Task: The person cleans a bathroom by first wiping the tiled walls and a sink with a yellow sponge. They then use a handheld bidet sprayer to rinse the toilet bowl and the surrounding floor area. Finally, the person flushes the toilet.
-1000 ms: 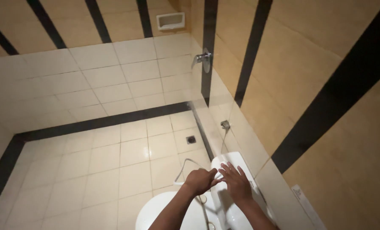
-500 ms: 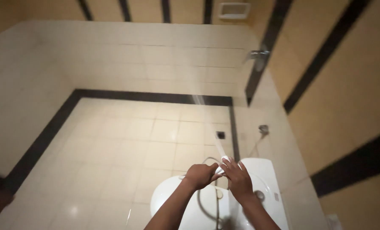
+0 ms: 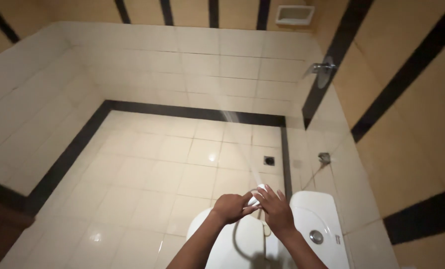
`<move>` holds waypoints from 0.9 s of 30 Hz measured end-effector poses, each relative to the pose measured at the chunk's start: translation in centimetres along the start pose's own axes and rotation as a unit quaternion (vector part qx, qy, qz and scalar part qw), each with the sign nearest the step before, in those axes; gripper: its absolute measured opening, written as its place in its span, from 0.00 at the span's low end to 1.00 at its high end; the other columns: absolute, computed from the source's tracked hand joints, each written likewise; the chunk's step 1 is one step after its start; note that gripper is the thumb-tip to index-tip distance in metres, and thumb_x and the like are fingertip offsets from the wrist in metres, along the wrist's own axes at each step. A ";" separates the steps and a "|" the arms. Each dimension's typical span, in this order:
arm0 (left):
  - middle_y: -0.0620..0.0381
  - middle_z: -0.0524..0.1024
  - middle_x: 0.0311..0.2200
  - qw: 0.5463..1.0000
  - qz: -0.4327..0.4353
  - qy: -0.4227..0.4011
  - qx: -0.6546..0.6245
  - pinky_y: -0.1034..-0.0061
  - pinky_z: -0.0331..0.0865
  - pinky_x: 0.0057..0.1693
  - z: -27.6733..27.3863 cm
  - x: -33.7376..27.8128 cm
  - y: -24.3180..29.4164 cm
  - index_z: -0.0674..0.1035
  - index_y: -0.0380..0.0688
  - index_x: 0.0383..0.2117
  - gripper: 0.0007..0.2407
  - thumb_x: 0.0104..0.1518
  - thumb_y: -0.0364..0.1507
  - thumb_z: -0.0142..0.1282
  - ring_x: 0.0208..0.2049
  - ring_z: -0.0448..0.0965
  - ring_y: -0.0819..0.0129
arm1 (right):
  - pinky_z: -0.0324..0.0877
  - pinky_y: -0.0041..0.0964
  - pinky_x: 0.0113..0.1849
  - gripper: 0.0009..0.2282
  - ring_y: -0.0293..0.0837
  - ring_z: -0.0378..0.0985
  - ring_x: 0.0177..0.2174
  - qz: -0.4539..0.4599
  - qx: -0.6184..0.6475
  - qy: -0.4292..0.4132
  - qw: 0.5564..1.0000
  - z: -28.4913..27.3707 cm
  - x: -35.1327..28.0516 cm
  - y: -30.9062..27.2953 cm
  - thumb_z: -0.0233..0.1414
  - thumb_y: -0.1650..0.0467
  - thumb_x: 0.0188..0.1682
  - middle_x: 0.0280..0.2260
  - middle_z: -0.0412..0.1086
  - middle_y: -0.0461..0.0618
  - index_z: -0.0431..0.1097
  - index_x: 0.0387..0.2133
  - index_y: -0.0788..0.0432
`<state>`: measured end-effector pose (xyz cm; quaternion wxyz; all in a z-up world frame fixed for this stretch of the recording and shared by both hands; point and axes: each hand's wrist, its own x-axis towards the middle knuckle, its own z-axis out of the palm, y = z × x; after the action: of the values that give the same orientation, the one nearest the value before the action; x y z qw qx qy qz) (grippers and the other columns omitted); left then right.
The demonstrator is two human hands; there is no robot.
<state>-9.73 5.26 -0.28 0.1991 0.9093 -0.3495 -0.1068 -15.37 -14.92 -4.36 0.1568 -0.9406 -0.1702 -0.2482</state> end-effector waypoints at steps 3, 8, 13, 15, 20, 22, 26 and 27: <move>0.47 0.80 0.24 1.000 0.013 -0.024 0.006 0.53 0.72 0.36 -0.9 1.1 0.5 0.69 0.51 0.54 0.24 0.62 0.53 0.41 0.28 0.81 0.46 | 0.61 0.54 0.56 0.21 0.49 0.66 0.60 0.005 -0.016 0.006 1.000 -1.1 0.5 0.3 0.57 0.74 0.44 0.57 0.68 0.46 0.70 0.53 0.50; 0.48 0.81 0.27 0.998 0.063 -0.017 0.017 0.53 0.72 0.36 1.0 3.7 -0.2 0.71 0.49 0.49 0.21 0.65 0.51 0.43 0.30 0.81 0.46 | 0.61 0.54 0.56 0.21 0.50 0.65 0.60 0.028 -0.045 0.023 0.998 -1.4 -0.4 1.3 0.57 0.73 0.44 0.58 0.68 0.46 0.70 0.53 0.51; 0.47 0.81 0.28 0.996 0.086 -0.027 0.027 0.52 0.72 0.37 1.4 5.2 0.3 0.70 0.49 0.50 0.20 0.65 0.50 0.43 0.30 0.81 0.46 | 0.60 0.52 0.56 0.21 0.48 0.65 0.60 0.051 -0.067 0.019 0.996 -2.0 -0.8 2.3 0.57 0.72 0.44 0.58 0.67 0.45 0.70 0.53 0.50; 0.47 0.81 0.29 0.995 0.095 -0.030 0.023 0.52 0.72 0.38 1.5 6.0 0.2 0.71 0.49 0.48 0.20 0.64 0.50 0.44 0.33 0.81 0.46 | 0.59 0.52 0.56 0.21 0.48 0.64 0.60 0.059 -0.081 0.003 0.995 -2.2 -0.8 2.5 0.57 0.72 0.43 0.59 0.67 0.46 0.70 0.53 0.51; 0.46 0.80 0.28 0.991 0.131 0.008 0.016 0.52 0.73 0.37 1.3 6.8 0.2 0.72 0.49 0.46 0.20 0.63 0.51 0.46 0.33 0.81 0.46 | 0.59 0.52 0.56 0.20 0.47 0.64 0.60 0.079 -0.100 0.020 0.992 -2.3 -0.6 2.4 0.58 0.71 0.43 0.58 0.67 0.45 0.70 0.52 0.51; 0.46 0.80 0.27 0.989 0.145 0.015 0.014 0.52 0.72 0.37 1.1 7.3 0.4 0.73 0.49 0.45 0.20 0.63 0.51 0.46 0.33 0.80 0.45 | 0.59 0.51 0.56 0.20 0.47 0.64 0.60 0.087 -0.102 0.030 0.990 -2.5 -0.6 2.6 0.58 0.70 0.44 0.58 0.67 0.45 0.70 0.52 0.51; 0.47 0.80 0.27 0.987 0.155 -0.020 0.027 0.51 0.71 0.36 0.5 7.9 1.0 0.71 0.50 0.46 0.20 0.64 0.52 0.45 0.31 0.81 0.45 | 0.59 0.51 0.56 0.21 0.47 0.64 0.60 0.108 -0.121 0.028 0.986 -3.0 -0.8 2.6 0.58 0.72 0.42 0.58 0.67 0.45 0.70 0.52 0.50; 0.48 0.81 0.28 0.986 0.159 -0.026 0.031 0.52 0.72 0.36 0.3 8.0 1.1 0.71 0.49 0.46 0.21 0.64 0.52 0.44 0.30 0.81 0.45 | 0.59 0.51 0.56 0.22 0.47 0.65 0.60 0.108 -0.125 0.029 0.986 -3.2 -0.8 2.5 0.57 0.73 0.42 0.58 0.67 0.45 0.70 0.53 0.51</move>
<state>-4.63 -1.04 -0.52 0.1761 0.8445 -0.4983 -0.0866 -16.32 -18.57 -2.69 0.0685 -0.9581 -0.0302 -0.2764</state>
